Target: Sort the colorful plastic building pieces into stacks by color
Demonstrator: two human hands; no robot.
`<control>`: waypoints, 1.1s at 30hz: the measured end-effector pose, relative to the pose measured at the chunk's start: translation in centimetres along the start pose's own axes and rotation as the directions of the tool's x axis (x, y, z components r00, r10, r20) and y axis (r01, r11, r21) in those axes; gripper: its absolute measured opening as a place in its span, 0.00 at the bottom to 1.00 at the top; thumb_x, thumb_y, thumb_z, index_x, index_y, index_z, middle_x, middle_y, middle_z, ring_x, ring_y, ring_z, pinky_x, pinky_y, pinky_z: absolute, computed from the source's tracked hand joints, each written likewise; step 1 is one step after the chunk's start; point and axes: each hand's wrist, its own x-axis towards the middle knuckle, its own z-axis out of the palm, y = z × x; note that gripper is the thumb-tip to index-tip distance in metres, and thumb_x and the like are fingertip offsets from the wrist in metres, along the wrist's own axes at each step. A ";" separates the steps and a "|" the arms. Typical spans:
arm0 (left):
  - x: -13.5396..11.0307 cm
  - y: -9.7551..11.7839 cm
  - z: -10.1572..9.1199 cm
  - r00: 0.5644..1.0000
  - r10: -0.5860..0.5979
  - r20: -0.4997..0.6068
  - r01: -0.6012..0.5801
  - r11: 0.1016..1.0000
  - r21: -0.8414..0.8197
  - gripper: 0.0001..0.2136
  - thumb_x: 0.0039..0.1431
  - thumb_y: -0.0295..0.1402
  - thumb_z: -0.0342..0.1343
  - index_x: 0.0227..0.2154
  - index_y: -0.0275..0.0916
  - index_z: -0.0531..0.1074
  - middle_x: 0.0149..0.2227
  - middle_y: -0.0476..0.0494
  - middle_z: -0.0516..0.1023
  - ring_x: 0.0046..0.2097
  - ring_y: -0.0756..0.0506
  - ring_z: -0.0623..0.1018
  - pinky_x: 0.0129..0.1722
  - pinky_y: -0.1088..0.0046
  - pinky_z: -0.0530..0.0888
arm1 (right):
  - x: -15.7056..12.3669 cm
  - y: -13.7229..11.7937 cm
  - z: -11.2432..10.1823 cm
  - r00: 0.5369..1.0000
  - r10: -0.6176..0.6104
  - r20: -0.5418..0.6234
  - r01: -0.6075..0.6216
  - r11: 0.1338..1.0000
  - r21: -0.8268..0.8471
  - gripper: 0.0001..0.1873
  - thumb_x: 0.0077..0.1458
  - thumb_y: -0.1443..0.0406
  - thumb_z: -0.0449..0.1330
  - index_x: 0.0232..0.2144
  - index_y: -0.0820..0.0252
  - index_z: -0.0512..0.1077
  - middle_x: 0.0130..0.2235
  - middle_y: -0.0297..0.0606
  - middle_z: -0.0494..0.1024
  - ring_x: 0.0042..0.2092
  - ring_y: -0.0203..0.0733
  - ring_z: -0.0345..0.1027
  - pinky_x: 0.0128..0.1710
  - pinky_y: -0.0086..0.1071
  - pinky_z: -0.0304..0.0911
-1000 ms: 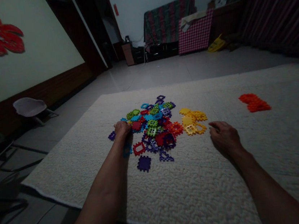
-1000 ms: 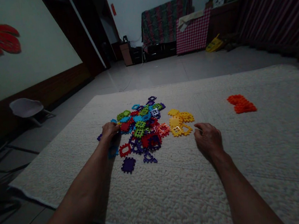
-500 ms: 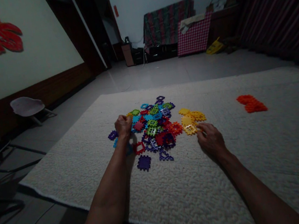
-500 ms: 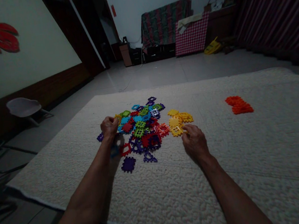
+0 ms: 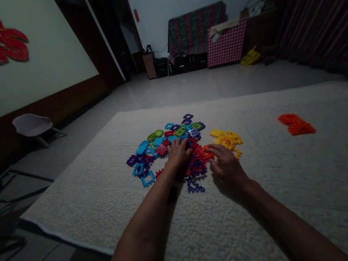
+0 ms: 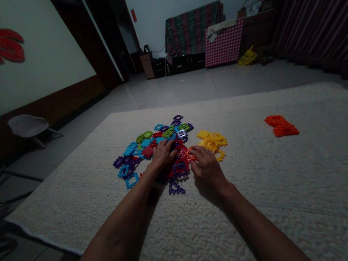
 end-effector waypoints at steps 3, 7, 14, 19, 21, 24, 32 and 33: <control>-1.5 -2.6 -0.7 1.000 0.030 -0.004 -0.029 0.999 0.044 0.18 0.64 0.40 0.54 0.55 0.45 0.72 0.60 0.40 0.70 0.60 0.37 0.69 0.59 0.55 0.65 | 2.9 -0.6 2.2 0.999 0.009 0.043 -0.010 0.999 0.037 0.17 0.57 0.69 0.51 0.46 0.63 0.74 0.51 0.49 0.77 0.54 0.50 0.68 0.57 0.46 0.63; -1.8 -5.2 -1.7 0.998 0.002 -0.066 -0.001 1.000 0.006 0.13 0.66 0.38 0.50 0.40 0.40 0.79 0.45 0.41 0.80 0.50 0.42 0.76 0.53 0.65 0.68 | 7.5 -0.9 5.5 0.982 0.026 0.189 -0.029 0.999 0.013 0.19 0.56 0.72 0.50 0.46 0.63 0.75 0.51 0.48 0.78 0.54 0.50 0.69 0.56 0.44 0.63; 0.4 -8.2 -1.5 0.956 -0.094 -0.279 0.081 0.995 -0.058 0.14 0.65 0.29 0.49 0.48 0.38 0.75 0.53 0.38 0.76 0.55 0.43 0.73 0.56 0.65 0.68 | 12.8 -2.2 10.8 0.888 0.035 0.459 -0.006 0.998 -0.065 0.24 0.60 0.68 0.51 0.58 0.61 0.68 0.63 0.46 0.68 0.63 0.50 0.58 0.61 0.49 0.54; 0.3 -8.6 -0.3 0.972 -0.135 -0.192 0.131 0.991 -0.033 0.16 0.66 0.29 0.47 0.51 0.40 0.74 0.54 0.39 0.75 0.57 0.42 0.71 0.57 0.64 0.67 | 11.9 -3.7 11.2 0.819 0.040 0.573 0.025 0.994 -0.105 0.22 0.65 0.61 0.50 0.58 0.59 0.67 0.65 0.45 0.65 0.65 0.53 0.54 0.61 0.57 0.46; 0.2 -8.4 -0.2 0.972 -0.153 -0.180 0.147 0.988 -0.048 0.16 0.66 0.29 0.46 0.51 0.40 0.74 0.53 0.40 0.76 0.55 0.42 0.72 0.56 0.64 0.67 | 10.9 -4.2 10.5 0.822 0.027 0.569 0.038 0.994 -0.103 0.20 0.66 0.61 0.49 0.56 0.59 0.68 0.64 0.45 0.67 0.64 0.53 0.55 0.61 0.57 0.46; 0.1 -7.9 -0.4 0.972 -0.169 -0.165 0.161 0.985 -0.061 0.15 0.66 0.31 0.46 0.49 0.40 0.75 0.51 0.39 0.76 0.54 0.42 0.73 0.56 0.64 0.67 | 9.8 -4.4 9.2 0.825 0.029 0.565 0.031 0.995 -0.096 0.19 0.66 0.61 0.50 0.54 0.59 0.70 0.62 0.46 0.69 0.62 0.52 0.58 0.60 0.54 0.47; 0.3 -7.9 -0.9 0.980 -0.178 -0.092 0.171 0.982 -0.076 0.15 0.63 0.28 0.47 0.42 0.42 0.79 0.45 0.42 0.80 0.52 0.43 0.75 0.55 0.65 0.68 | 12.2 -3.4 9.4 0.831 0.111 0.545 -0.034 0.988 -0.150 0.15 0.64 0.66 0.49 0.42 0.59 0.76 0.45 0.44 0.80 0.48 0.45 0.70 0.49 0.36 0.57; 0.4 -8.0 -0.9 0.977 -0.196 -0.080 0.191 0.979 -0.068 0.15 0.63 0.28 0.47 0.41 0.42 0.80 0.44 0.42 0.81 0.51 0.43 0.76 0.54 0.66 0.68 | 12.8 -3.6 9.8 0.831 0.145 0.537 -0.051 0.981 -0.186 0.15 0.63 0.66 0.49 0.42 0.59 0.75 0.46 0.44 0.80 0.49 0.46 0.70 0.50 0.37 0.56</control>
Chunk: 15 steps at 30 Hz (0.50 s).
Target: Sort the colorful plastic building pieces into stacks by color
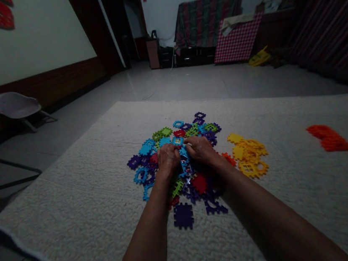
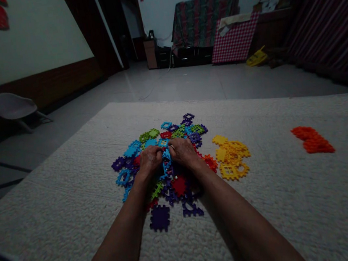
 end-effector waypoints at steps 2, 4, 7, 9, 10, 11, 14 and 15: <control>0.2 0.0 -0.1 0.999 -0.035 0.014 0.034 0.999 0.020 0.15 0.62 0.29 0.47 0.38 0.41 0.80 0.42 0.41 0.81 0.49 0.43 0.77 0.52 0.67 0.69 | 1.0 -0.6 0.3 0.998 0.057 0.020 -0.056 0.998 -0.040 0.15 0.63 0.65 0.49 0.43 0.59 0.75 0.48 0.46 0.79 0.51 0.49 0.68 0.52 0.41 0.55; 0.2 -0.1 -0.1 0.999 -0.054 -0.001 0.054 0.998 0.017 0.14 0.62 0.30 0.47 0.38 0.41 0.80 0.41 0.40 0.81 0.47 0.42 0.78 0.50 0.67 0.70 | 1.6 -1.3 0.9 0.996 0.085 0.032 -0.083 0.995 -0.060 0.16 0.64 0.64 0.48 0.45 0.59 0.74 0.50 0.47 0.77 0.54 0.52 0.66 0.54 0.46 0.54; 0.3 -0.2 0.2 0.993 -0.075 -0.091 0.071 0.996 -0.048 0.14 0.62 0.31 0.48 0.45 0.39 0.77 0.44 0.39 0.80 0.48 0.42 0.78 0.51 0.67 0.71 | 1.9 -2.1 2.2 0.998 0.070 0.006 -0.069 0.996 -0.056 0.17 0.65 0.62 0.48 0.50 0.59 0.71 0.57 0.48 0.72 0.58 0.54 0.60 0.58 0.53 0.50; 0.4 -0.4 0.7 0.985 -0.082 -0.155 0.066 0.992 -0.103 0.15 0.62 0.31 0.50 0.49 0.38 0.75 0.46 0.38 0.80 0.50 0.42 0.77 0.53 0.66 0.71 | 1.9 -2.4 2.8 0.996 0.085 -0.011 -0.086 0.995 -0.057 0.18 0.65 0.61 0.48 0.52 0.58 0.70 0.59 0.50 0.69 0.59 0.55 0.58 0.59 0.55 0.49; 0.4 -0.6 1.0 0.981 -0.079 -0.179 0.057 0.991 -0.125 0.16 0.61 0.31 0.50 0.50 0.39 0.74 0.47 0.38 0.79 0.51 0.42 0.77 0.54 0.66 0.71 | 1.8 -2.4 3.0 0.995 0.101 -0.016 -0.102 0.993 -0.057 0.18 0.65 0.60 0.48 0.52 0.58 0.69 0.59 0.50 0.69 0.60 0.55 0.58 0.59 0.57 0.49; 0.5 -0.8 1.2 0.977 -0.072 -0.199 0.044 0.989 -0.142 0.16 0.61 0.30 0.51 0.50 0.39 0.74 0.48 0.38 0.79 0.52 0.42 0.77 0.55 0.65 0.71 | 1.8 -2.5 3.1 0.993 0.114 -0.015 -0.114 0.992 -0.056 0.18 0.65 0.60 0.48 0.52 0.58 0.69 0.59 0.50 0.69 0.60 0.56 0.58 0.59 0.58 0.49; 0.8 -1.3 1.6 0.971 -0.050 -0.234 0.011 0.986 -0.166 0.17 0.59 0.26 0.50 0.50 0.39 0.74 0.49 0.39 0.79 0.52 0.42 0.77 0.57 0.64 0.71 | 1.7 -2.5 2.8 0.995 0.099 0.013 -0.098 0.994 -0.049 0.17 0.66 0.60 0.48 0.51 0.56 0.70 0.59 0.48 0.69 0.61 0.56 0.57 0.59 0.59 0.49; 0.9 -1.5 1.6 0.970 -0.044 -0.238 0.004 0.986 -0.168 0.18 0.58 0.24 0.49 0.50 0.39 0.74 0.49 0.39 0.79 0.52 0.42 0.77 0.57 0.64 0.71 | 1.6 -2.5 2.7 0.997 0.082 0.018 -0.081 0.995 -0.051 0.16 0.66 0.60 0.48 0.50 0.56 0.71 0.61 0.47 0.68 0.62 0.56 0.56 0.60 0.60 0.48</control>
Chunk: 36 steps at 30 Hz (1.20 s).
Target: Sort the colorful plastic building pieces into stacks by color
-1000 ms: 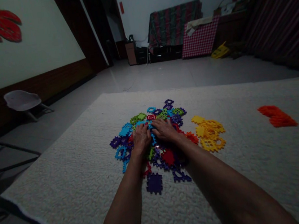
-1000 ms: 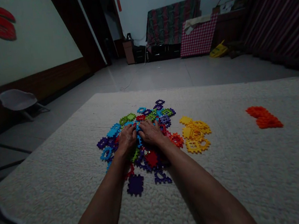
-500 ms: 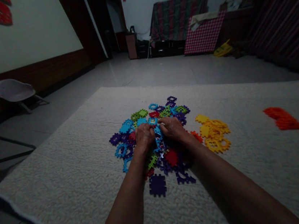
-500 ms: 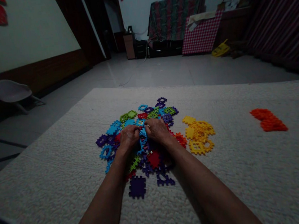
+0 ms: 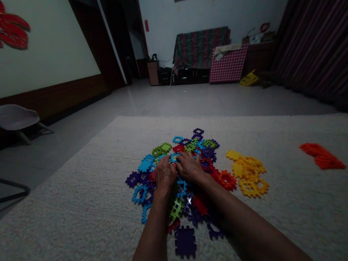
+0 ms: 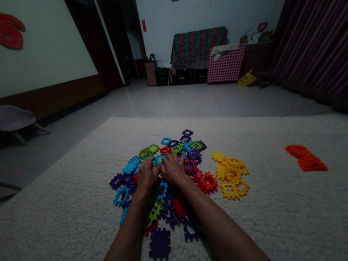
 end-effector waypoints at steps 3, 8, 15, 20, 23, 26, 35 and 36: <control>0.3 -0.5 -0.1 1.000 0.024 0.007 -0.024 1.000 -0.008 0.20 0.56 0.21 0.47 0.49 0.38 0.75 0.49 0.39 0.79 0.52 0.43 0.77 0.57 0.65 0.71 | -0.2 -0.3 -0.2 0.999 -0.049 0.011 0.049 0.999 0.000 0.16 0.66 0.61 0.48 0.50 0.55 0.71 0.64 0.46 0.65 0.64 0.57 0.54 0.60 0.62 0.46; 0.4 -1.0 0.0 0.998 0.051 0.022 -0.051 0.999 0.008 0.20 0.54 0.20 0.47 0.46 0.38 0.76 0.49 0.39 0.79 0.53 0.44 0.76 0.57 0.66 0.71 | 0.2 -0.6 0.3 0.989 -0.133 0.065 0.118 0.974 0.195 0.19 0.64 0.67 0.47 0.54 0.58 0.70 0.58 0.46 0.73 0.57 0.47 0.67 0.58 0.45 0.59; -0.5 -0.7 -0.3 0.999 -0.039 0.024 0.034 0.988 0.153 0.13 0.59 0.25 0.50 0.40 0.40 0.78 0.55 0.39 0.76 0.58 0.39 0.72 0.58 0.59 0.69 | 2.1 2.3 -0.4 0.997 -0.027 -0.071 0.040 0.981 0.190 0.21 0.59 0.73 0.50 0.51 0.60 0.75 0.53 0.44 0.78 0.54 0.43 0.71 0.56 0.34 0.63; -0.7 -0.4 -1.0 0.995 -0.080 0.052 0.068 0.976 0.208 0.11 0.60 0.27 0.49 0.37 0.39 0.78 0.55 0.37 0.75 0.58 0.38 0.71 0.58 0.58 0.67 | 3.9 2.5 -0.8 0.958 -0.251 0.137 0.246 0.968 0.050 0.26 0.55 0.73 0.56 0.56 0.54 0.71 0.59 0.44 0.73 0.61 0.50 0.64 0.59 0.46 0.58; -0.7 -0.8 -1.3 0.993 -0.114 0.018 0.107 0.966 0.236 0.09 0.60 0.31 0.52 0.37 0.39 0.77 0.55 0.36 0.75 0.59 0.36 0.69 0.57 0.56 0.67 | 5.1 1.7 -1.0 0.943 -0.221 0.248 0.231 0.973 -0.010 0.31 0.53 0.70 0.59 0.60 0.50 0.67 0.61 0.46 0.70 0.62 0.55 0.62 0.59 0.52 0.56; -0.7 -1.1 -1.5 0.990 -0.140 0.008 0.133 0.959 0.251 0.09 0.59 0.32 0.52 0.40 0.39 0.76 0.54 0.35 0.74 0.58 0.37 0.69 0.57 0.57 0.67 | 5.9 1.1 -1.5 0.931 -0.206 0.301 0.244 0.965 -0.093 0.29 0.53 0.66 0.62 0.58 0.50 0.69 0.60 0.48 0.70 0.60 0.58 0.63 0.57 0.54 0.56; -0.8 -0.7 -1.7 0.990 -0.136 0.025 0.124 0.955 0.269 0.11 0.59 0.30 0.52 0.42 0.39 0.75 0.55 0.34 0.72 0.58 0.36 0.69 0.57 0.56 0.66 | 5.1 2.1 -4.9 0.974 -0.197 0.116 0.199 0.980 -0.007 0.15 0.55 0.71 0.56 0.42 0.61 0.79 0.44 0.44 0.80 0.45 0.45 0.72 0.46 0.33 0.64; -0.8 -0.7 -1.7 0.991 -0.136 0.021 0.125 0.956 0.266 0.11 0.59 0.30 0.52 0.42 0.39 0.75 0.55 0.34 0.73 0.58 0.36 0.70 0.56 0.56 0.66 | 4.4 3.0 -5.4 0.984 -0.169 0.061 0.167 0.985 0.032 0.15 0.56 0.70 0.54 0.42 0.61 0.78 0.42 0.43 0.80 0.43 0.43 0.73 0.43 0.32 0.64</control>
